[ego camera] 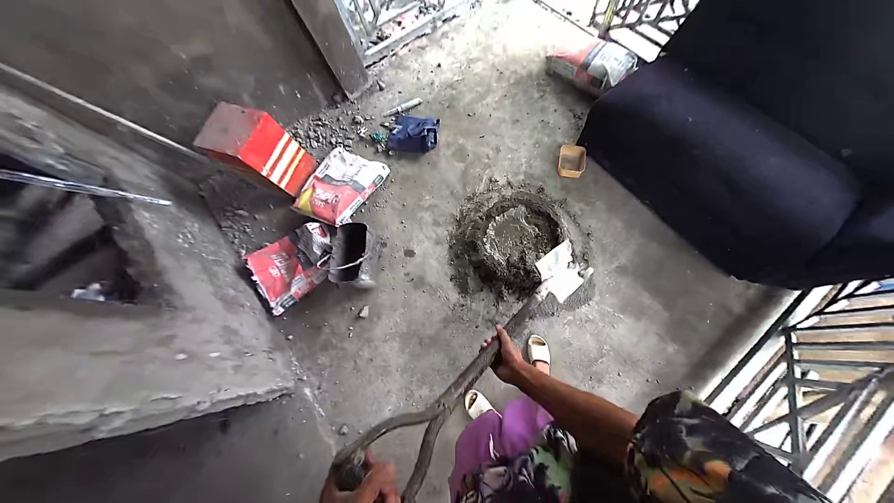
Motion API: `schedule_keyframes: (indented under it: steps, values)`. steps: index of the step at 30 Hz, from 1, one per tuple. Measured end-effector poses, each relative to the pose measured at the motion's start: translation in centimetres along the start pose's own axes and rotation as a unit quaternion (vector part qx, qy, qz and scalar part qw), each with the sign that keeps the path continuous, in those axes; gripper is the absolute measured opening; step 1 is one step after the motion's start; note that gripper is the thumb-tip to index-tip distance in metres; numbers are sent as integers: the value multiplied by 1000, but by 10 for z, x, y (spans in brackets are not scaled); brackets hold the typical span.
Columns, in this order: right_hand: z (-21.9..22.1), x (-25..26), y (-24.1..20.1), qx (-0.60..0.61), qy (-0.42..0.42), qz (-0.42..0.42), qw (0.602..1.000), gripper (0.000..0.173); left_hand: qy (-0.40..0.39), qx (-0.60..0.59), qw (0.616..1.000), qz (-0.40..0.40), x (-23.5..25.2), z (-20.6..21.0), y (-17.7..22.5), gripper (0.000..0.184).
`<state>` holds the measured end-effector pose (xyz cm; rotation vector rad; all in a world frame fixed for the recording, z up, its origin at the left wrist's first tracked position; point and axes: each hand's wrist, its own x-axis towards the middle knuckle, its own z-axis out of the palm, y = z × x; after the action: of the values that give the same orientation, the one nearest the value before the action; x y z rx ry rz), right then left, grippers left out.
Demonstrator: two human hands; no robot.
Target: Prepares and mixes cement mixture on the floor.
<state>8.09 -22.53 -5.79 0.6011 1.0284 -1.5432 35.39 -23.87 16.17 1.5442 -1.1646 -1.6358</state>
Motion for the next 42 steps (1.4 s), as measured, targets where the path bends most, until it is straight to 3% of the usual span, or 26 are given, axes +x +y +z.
schedule_keyframes:
  steps: [2, 3, 6, 7, 9, 11, 13, 15, 18, 21, 26, 28, 30, 31, 33, 36, 39, 42]
  values:
    - [-4, -41, -10, -202, -114, 29, 972, 72, -54, 82, 991, 92, -22, 7, 58, 30]
    - [-11, -63, -12, -328, -177, 36, 927, 75, -76, 114, 982, 127, -29, 6, 78, 32]
    - [-35, -126, -26, -572, -339, 57, 745, 48, -116, 225, 945, 206, -27, -9, 108, 39]
    - [-40, -146, -33, -606, -362, 55, 706, 37, -124, 274, 927, 225, -21, -9, 113, 42]
    - [-51, -176, -45, -636, -373, 39, 674, 30, -139, 385, 878, 247, -7, -5, 116, 46]
    - [-61, -194, -51, -641, -361, 3, 677, 28, -153, 459, 843, 234, 14, 5, 113, 43]
    - [-72, -209, -53, -638, -359, -53, 680, 26, -160, 486, 831, 218, 41, 13, 102, 39]
    - [-86, -225, -51, -618, -354, -127, 691, 24, -161, 468, 845, 205, 67, 13, 97, 38]
    - [-104, -246, -39, -563, -282, -173, 757, 20, -154, 408, 883, 171, 100, 4, 113, 43]
    - [-102, -263, -38, -537, -224, -120, 805, 12, -171, 365, 902, 156, 128, 7, 133, 41]
    - [-70, -288, -30, -604, -168, 35, 778, 14, -159, 250, 947, 127, 190, 7, 182, 31]
    - [-15, -297, -22, -627, -146, 113, 757, 17, -170, 230, 948, 138, 209, 1, 208, 31]
    - [68, -301, -30, -670, -137, 195, 703, 26, -192, 268, 930, 160, 218, -3, 235, 38]
    - [100, -295, -39, -690, -144, 207, 678, 28, -196, 283, 923, 172, 223, -3, 249, 41]
    - [129, -270, -51, -679, -132, 202, 693, 25, -190, 295, 918, 186, 233, -5, 274, 41]
    - [92, -188, -55, -617, -188, 155, 749, 24, -194, 288, 914, 212, 264, -4, 311, 42]
    - [92, -124, -83, -637, -201, 156, 728, 24, -225, 264, 912, 221, 310, 4, 341, 43]
    - [149, -48, -133, -688, -169, 72, 703, 24, -272, 240, 904, 229, 377, 24, 371, 43]
